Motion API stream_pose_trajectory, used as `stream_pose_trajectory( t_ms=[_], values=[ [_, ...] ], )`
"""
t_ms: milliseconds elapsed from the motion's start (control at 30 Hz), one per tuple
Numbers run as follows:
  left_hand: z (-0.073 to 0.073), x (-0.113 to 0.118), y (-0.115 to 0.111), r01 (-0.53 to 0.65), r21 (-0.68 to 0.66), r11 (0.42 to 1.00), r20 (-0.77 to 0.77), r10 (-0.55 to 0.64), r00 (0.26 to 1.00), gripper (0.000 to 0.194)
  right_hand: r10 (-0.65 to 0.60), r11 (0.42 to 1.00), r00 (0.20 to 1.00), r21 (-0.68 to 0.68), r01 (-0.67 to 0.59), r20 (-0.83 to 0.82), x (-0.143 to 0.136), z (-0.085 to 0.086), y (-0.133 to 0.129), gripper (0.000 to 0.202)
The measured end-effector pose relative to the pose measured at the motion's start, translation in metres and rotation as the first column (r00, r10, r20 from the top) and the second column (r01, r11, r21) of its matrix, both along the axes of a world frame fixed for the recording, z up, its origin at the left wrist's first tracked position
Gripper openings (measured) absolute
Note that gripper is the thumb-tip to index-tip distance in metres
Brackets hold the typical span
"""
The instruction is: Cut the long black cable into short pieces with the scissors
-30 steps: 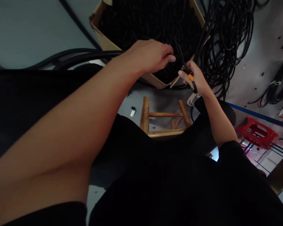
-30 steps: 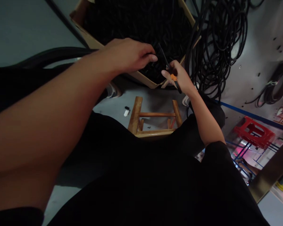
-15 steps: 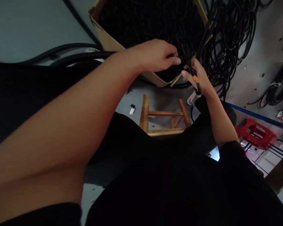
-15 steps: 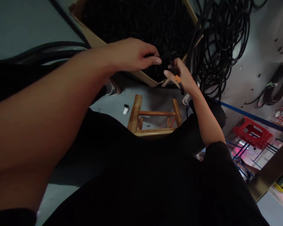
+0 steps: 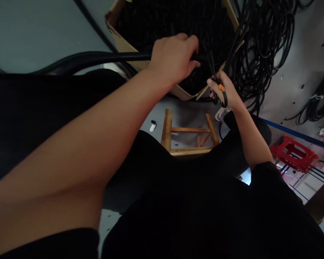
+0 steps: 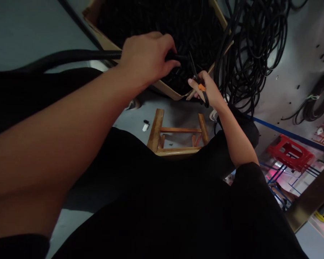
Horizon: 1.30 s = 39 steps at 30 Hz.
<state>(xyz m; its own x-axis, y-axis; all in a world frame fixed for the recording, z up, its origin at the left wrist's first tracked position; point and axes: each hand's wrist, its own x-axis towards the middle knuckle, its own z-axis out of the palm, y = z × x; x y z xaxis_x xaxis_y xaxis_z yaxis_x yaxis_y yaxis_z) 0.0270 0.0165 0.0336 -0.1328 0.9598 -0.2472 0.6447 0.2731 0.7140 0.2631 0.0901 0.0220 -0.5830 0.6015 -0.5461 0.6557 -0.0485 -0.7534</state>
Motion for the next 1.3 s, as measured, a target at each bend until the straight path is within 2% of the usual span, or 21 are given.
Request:
stream_pose_trajectory(
  t_ms=[100,267,367,467,533,633,767,900,1033,1167,1300],
  values=[
    [-0.002,-0.001,0.003,-0.003,-0.013,1.000,0.005,0.003,1.000,0.055,0.017,1.000,1.000,-0.012,-0.017,-0.013,0.000,-0.002,-0.001,0.072],
    [-0.004,0.001,0.004,0.026,-0.118,0.993,-0.001,-0.026,1.000,0.068,0.034,0.999,0.997,0.000,-0.034,-0.068,-0.005,0.003,-0.006,0.070],
    [-0.006,0.004,0.004,-0.008,-0.121,0.993,-0.016,0.006,1.000,0.066,0.059,0.998,0.997,0.015,-0.059,-0.049,-0.009,0.008,-0.010,0.069],
    [-0.004,0.009,0.004,0.034,-0.143,0.989,-0.029,-0.039,0.999,0.065,0.066,0.997,0.997,0.032,-0.064,-0.048,-0.010,0.008,-0.013,0.069],
    [0.000,0.011,0.003,0.059,-0.154,0.986,-0.020,-0.063,0.998,0.063,0.068,0.997,0.997,0.046,-0.066,-0.030,-0.009,0.006,-0.012,0.067],
    [0.006,0.012,0.002,0.023,-0.155,0.988,0.005,-0.023,1.000,0.061,0.074,0.995,0.997,0.063,-0.073,-0.007,-0.008,0.000,-0.008,0.064],
    [0.006,0.014,0.000,-0.037,-0.117,0.992,0.022,0.040,0.999,0.040,0.036,0.998,0.998,0.049,-0.034,-0.055,-0.006,-0.006,-0.006,0.069],
    [0.000,0.022,-0.001,0.020,-0.043,0.999,0.084,-0.016,0.996,0.027,0.023,0.997,0.997,0.068,-0.019,-0.069,-0.007,-0.002,-0.004,0.067],
    [0.002,0.020,0.000,0.047,0.006,0.999,0.022,-0.047,0.999,0.029,0.014,0.995,0.999,0.102,-0.010,-0.039,-0.005,0.000,0.001,0.062],
    [0.011,0.015,0.001,0.017,-0.050,0.999,-0.061,-0.020,0.998,0.035,0.007,0.980,1.000,0.201,-0.002,-0.026,-0.002,-0.004,0.005,0.061],
    [0.009,0.018,0.003,0.058,-0.102,0.993,-0.059,-0.064,0.996,0.031,0.051,0.990,0.998,0.134,-0.044,-0.046,-0.003,0.002,0.004,0.057]
  ],
)
